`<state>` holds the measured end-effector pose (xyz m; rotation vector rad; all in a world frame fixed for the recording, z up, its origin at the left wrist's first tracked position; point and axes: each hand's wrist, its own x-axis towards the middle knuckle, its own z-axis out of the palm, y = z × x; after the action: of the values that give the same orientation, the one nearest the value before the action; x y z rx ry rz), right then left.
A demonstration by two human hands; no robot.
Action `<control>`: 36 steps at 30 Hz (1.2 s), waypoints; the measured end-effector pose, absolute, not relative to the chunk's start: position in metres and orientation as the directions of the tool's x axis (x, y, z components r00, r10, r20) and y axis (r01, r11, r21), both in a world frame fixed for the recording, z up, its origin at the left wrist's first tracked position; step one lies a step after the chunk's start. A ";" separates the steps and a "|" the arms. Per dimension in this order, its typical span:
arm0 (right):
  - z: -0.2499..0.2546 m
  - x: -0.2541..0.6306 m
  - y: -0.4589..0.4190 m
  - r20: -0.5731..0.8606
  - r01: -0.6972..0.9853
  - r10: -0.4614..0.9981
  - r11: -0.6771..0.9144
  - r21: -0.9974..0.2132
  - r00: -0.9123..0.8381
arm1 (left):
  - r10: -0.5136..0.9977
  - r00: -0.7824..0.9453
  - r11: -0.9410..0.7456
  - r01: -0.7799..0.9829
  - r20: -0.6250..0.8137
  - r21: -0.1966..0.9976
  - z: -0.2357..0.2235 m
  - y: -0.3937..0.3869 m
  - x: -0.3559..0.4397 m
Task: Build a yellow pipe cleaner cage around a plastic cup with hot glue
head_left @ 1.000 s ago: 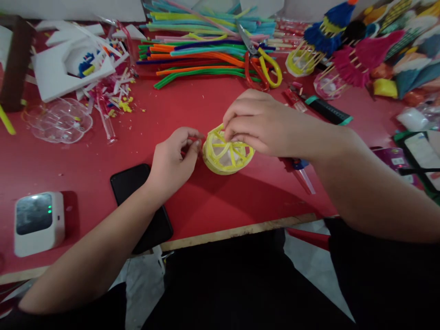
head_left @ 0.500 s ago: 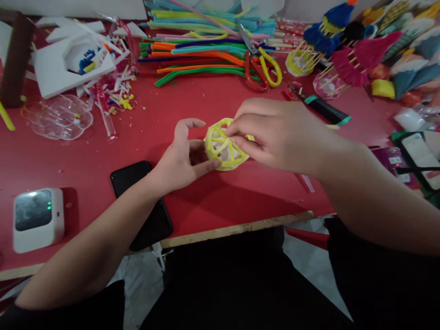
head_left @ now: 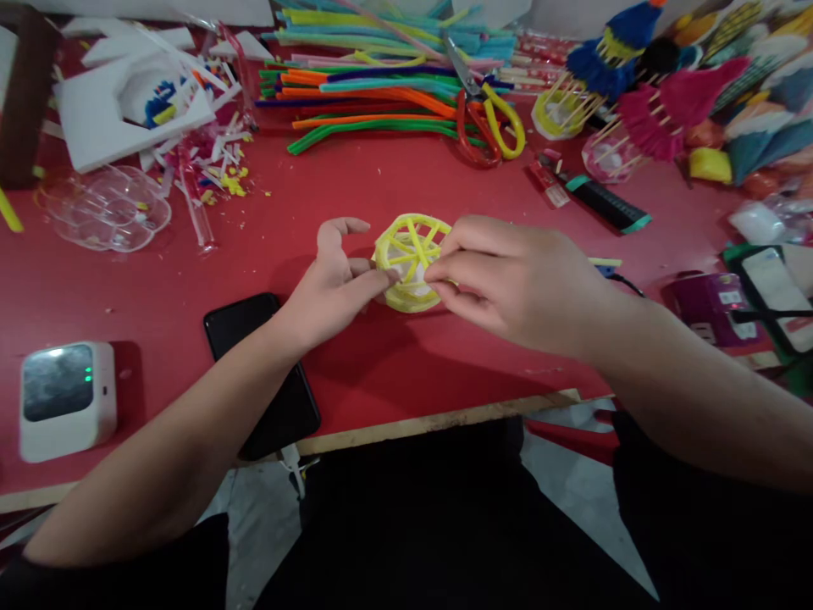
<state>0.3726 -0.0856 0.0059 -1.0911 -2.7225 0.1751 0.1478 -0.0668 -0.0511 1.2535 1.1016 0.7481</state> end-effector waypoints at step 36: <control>0.004 0.370 -0.103 0.203 0.612 0.592 0.789 0.050 -0.780 | 0.942 0.209 0.210 0.236 -0.261 0.949 -0.055 -0.065 0.154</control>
<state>0.3697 -0.1034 0.0043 -0.9511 -2.8025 -0.1684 0.1537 -0.0646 -0.0551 1.2808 1.2815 0.7480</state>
